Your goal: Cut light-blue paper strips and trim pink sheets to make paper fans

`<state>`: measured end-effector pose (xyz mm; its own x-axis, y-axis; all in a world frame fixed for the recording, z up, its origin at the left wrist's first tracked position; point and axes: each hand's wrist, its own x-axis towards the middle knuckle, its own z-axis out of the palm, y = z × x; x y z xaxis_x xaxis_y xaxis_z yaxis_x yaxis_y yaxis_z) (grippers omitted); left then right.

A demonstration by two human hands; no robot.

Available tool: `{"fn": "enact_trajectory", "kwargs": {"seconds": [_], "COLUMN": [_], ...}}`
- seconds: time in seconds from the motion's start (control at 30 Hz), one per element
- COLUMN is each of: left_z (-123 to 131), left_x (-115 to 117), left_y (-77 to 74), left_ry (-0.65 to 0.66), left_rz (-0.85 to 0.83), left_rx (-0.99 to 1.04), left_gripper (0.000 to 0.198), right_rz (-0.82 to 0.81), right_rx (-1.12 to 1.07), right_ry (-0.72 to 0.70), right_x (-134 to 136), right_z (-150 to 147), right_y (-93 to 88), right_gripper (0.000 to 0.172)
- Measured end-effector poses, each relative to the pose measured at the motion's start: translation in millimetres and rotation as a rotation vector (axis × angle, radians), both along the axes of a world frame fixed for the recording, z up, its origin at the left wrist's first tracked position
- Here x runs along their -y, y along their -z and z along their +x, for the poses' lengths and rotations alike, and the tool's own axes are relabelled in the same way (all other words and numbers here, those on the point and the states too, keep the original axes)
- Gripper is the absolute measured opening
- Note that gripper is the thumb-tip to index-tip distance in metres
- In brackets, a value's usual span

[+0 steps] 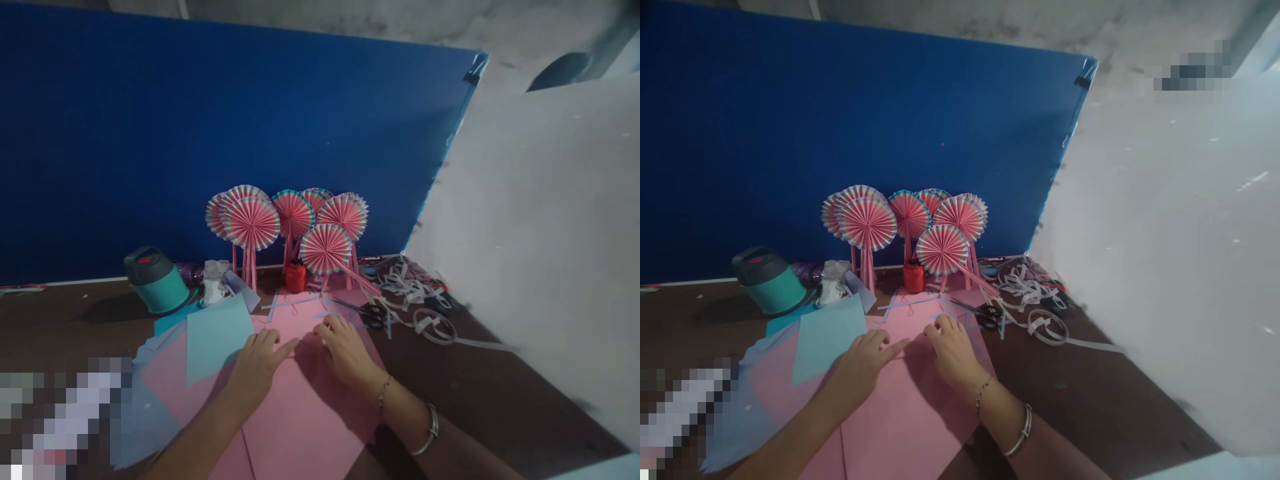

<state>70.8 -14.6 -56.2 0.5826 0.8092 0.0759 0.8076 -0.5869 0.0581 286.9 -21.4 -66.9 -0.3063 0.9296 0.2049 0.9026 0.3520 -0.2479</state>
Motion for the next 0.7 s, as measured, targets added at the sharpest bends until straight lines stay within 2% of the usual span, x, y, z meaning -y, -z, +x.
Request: {"fn": "enact_trajectory", "kwargs": {"seconds": [0.1, 0.17, 0.27, 0.43, 0.6, 0.7], "left_z": [7, 9, 8, -2, -11, -18], "left_x": [5, 7, 6, 0, -8, -14], "left_y": [-0.6, -1.4, -4.6, -10.9, -16.4, -16.1], "left_ry": [0.092, 0.110, 0.094, -0.038, -0.150, -0.262], "left_rz": [-0.009, -0.022, -0.030, -0.081, -0.109, -0.121], "left_rx": [-0.077, -0.092, -0.081, -0.104, -0.132, -0.084], "left_gripper": [0.038, 0.034, 0.042, 0.034, 0.028, 0.029], "right_rz": [-0.035, -0.103, -0.176, -0.190, -0.162, -0.143], "right_rx": [0.128, 0.171, 0.225, 0.292, 0.319, 0.326], "right_ry": [-0.123, -0.202, -0.218, -0.197, -0.215, -0.226], "right_x": [5, 6, 6, 6, 4, 4], "right_z": [-7, -8, -7, -4, -2, -1], "right_y": [-8.7, -12.7, -17.9, -23.2, -18.8, -16.4], "right_gripper": [0.024, 0.026, 0.022, 0.017, 0.018, 0.020]}}
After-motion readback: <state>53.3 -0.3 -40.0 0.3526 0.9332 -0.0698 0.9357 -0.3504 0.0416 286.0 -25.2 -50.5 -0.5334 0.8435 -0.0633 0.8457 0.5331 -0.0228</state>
